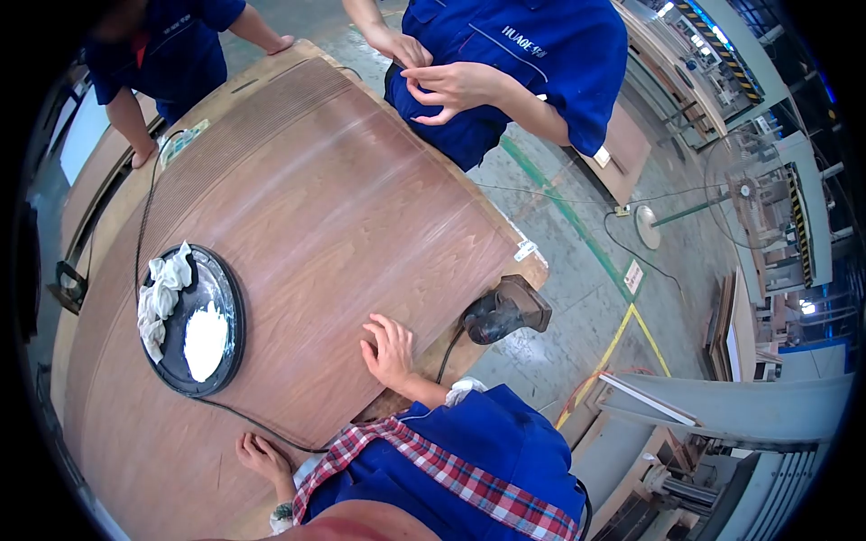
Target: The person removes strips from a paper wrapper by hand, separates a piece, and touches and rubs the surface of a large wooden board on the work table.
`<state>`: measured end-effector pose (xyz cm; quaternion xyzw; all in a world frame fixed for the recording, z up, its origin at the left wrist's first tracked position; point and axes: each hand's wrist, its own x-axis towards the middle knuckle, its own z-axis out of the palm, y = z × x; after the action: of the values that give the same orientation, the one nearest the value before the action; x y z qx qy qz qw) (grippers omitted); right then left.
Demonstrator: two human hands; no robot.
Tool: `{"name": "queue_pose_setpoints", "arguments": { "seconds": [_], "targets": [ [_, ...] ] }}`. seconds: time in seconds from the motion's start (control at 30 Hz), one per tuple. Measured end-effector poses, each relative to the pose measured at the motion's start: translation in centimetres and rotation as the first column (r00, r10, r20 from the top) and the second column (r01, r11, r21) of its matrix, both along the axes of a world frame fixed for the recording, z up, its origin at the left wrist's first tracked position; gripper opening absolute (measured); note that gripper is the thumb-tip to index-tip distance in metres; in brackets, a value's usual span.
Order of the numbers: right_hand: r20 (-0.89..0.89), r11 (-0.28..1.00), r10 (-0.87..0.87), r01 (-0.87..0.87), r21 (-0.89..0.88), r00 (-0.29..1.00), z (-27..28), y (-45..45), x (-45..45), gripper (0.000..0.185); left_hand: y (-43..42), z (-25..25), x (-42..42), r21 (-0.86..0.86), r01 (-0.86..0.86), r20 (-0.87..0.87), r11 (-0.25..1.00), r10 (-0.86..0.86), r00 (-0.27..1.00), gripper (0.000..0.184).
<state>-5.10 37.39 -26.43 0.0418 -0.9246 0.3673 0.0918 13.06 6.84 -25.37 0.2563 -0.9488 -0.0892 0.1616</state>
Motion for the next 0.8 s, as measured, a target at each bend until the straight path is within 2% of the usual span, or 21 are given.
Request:
{"name": "queue_pose_setpoints", "arguments": {
  "seconds": [0.33,0.53,0.6,0.8],
  "targets": [
    [0.006,0.999,-0.007,0.007,0.038,1.000,0.0,-0.2,-0.3,0.034,0.2,0.0,-0.7,-0.025,0.024,-0.038,0.999,-0.025,0.999,0.022],
    [0.017,0.998,-0.030,0.029,0.051,0.999,-1.4,-0.7,-0.5,0.035,0.4,1.0,-2.0,0.082,0.011,-0.053,0.997,-0.007,0.999,0.018],
    [0.004,0.998,-0.033,0.033,0.051,0.999,-2.2,-0.8,-0.1,0.035,-0.5,-0.2,-1.5,0.049,0.017,-0.073,0.999,-0.013,0.997,0.017],
    [0.029,0.988,-0.124,0.121,0.096,0.992,-3.8,0.5,0.9,0.033,-0.2,-1.8,-4.0,0.090,0.104,-0.073,0.991,-0.097,0.993,0.017]
  ]
}}
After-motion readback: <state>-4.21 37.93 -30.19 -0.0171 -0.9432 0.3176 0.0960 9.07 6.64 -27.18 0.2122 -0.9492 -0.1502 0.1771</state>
